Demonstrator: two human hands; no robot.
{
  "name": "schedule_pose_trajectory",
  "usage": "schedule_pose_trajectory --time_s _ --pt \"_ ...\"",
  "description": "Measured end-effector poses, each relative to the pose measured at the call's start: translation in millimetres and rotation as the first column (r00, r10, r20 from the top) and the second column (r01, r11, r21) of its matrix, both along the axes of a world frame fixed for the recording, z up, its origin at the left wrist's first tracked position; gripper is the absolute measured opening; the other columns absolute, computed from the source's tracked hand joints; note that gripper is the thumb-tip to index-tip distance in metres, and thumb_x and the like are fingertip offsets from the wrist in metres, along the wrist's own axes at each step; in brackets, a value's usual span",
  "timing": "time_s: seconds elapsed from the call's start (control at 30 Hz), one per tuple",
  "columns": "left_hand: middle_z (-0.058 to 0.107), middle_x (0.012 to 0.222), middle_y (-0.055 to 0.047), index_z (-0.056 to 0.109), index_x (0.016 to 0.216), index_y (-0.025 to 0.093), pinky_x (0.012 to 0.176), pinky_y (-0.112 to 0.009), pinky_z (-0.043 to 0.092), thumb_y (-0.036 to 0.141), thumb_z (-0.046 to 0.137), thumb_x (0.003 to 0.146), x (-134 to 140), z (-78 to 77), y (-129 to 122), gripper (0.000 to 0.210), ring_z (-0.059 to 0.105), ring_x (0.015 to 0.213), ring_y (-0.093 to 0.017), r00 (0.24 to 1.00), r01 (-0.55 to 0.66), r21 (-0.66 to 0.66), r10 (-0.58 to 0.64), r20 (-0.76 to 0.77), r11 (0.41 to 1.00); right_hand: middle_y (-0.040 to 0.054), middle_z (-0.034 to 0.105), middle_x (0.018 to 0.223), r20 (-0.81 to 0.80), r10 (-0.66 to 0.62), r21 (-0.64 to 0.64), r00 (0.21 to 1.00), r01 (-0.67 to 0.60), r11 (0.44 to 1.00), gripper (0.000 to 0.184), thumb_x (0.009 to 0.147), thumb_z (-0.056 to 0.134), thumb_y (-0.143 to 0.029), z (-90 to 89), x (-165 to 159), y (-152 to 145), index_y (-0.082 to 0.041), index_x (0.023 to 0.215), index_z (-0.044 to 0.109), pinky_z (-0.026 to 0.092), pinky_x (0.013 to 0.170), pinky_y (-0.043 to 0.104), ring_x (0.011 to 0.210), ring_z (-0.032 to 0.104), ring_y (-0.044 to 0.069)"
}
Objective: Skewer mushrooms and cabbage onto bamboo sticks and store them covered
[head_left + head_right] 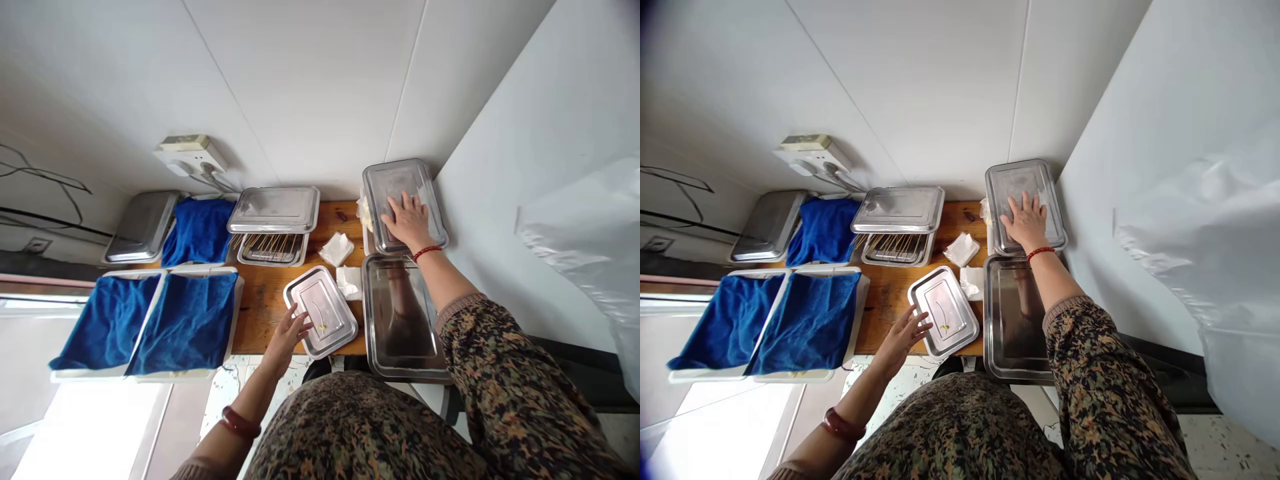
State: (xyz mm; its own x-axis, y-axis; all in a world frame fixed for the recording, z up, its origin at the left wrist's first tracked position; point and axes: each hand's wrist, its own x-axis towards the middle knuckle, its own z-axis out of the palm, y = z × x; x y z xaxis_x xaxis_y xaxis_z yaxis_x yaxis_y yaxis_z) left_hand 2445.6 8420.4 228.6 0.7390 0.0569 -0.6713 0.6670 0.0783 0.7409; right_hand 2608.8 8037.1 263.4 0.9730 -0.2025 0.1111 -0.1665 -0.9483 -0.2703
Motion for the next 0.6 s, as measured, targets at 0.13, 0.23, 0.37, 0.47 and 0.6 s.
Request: schedule_pose_trajectory --time_s 0.13,0.23,0.37,0.47,0.6 --pt "0.066 0.123 -0.013 0.049 0.139 0.027 0.082 -0.033 0.05 0.046 0.077 0.076 -25 -14.6 25 0.072 0.072 0.091 -0.022 0.998 -0.042 0.02 0.043 -0.049 0.999 0.0141 0.034 0.158 0.009 0.004 -0.024 1.0 -0.004 1.0 0.059 0.093 0.044 -0.053 -10.4 3 -1 -0.024 0.144 0.046 0.026 0.107 0.067 0.142 0.027 0.044" --pt "0.067 0.122 -0.014 0.047 0.14 0.025 0.082 -0.032 0.049 0.048 0.076 0.077 -33 -24.8 43 0.074 0.072 0.091 -0.022 0.996 -0.058 0.053 0.061 -0.061 0.997 0.0157 0.036 0.156 -0.005 0.016 -0.025 1.0 -0.017 1.0 0.059 0.092 0.048 -0.054 -3.3 2 -1 -0.024 0.142 0.049 0.03 0.105 0.067 0.14 0.031 0.045" --pt "0.068 0.117 -0.014 0.049 0.136 0.022 0.078 -0.031 0.048 0.049 0.076 0.075 -38 -37.9 64 0.071 0.071 0.086 -0.02 0.995 -0.064 0.056 0.068 -0.068 0.996 0.0188 0.039 0.154 0.176 -0.015 0.028 0.984 0.01 1.0 0.059 0.091 0.05 -0.048 17.8 -13 12 -0.017 0.141 0.05 0.035 0.106 0.063 0.14 0.035 0.042" --pt "0.069 0.11 -0.013 0.055 0.125 0.019 0.075 -0.031 0.048 0.051 0.077 0.074 -41 -47.3 76 0.064 0.07 0.081 -0.019 0.994 -0.048 0.051 0.052 -0.093 0.998 0.0173 0.051 0.145 0.284 0.037 0.205 0.958 -0.099 0.974 0.054 0.094 0.046 -0.045 25.2 -50 42 -0.016 0.138 0.052 0.043 0.106 0.051 0.133 0.047 0.033" --pt "0.07 0.1 -0.011 0.061 0.112 0.017 0.071 -0.03 0.047 0.051 0.078 0.071 -41 -59.8 85 0.055 0.069 0.076 -0.018 0.992 0.019 0.041 -0.014 -0.129 0.999 0.0112 0.068 0.125 0.024 0.258 0.566 0.966 -0.225 0.793 0.044 0.097 0.043 -0.042 -3.8 -128 117 -0.023 0.134 0.058 0.053 0.094 0.043 0.109 0.066 0.028"
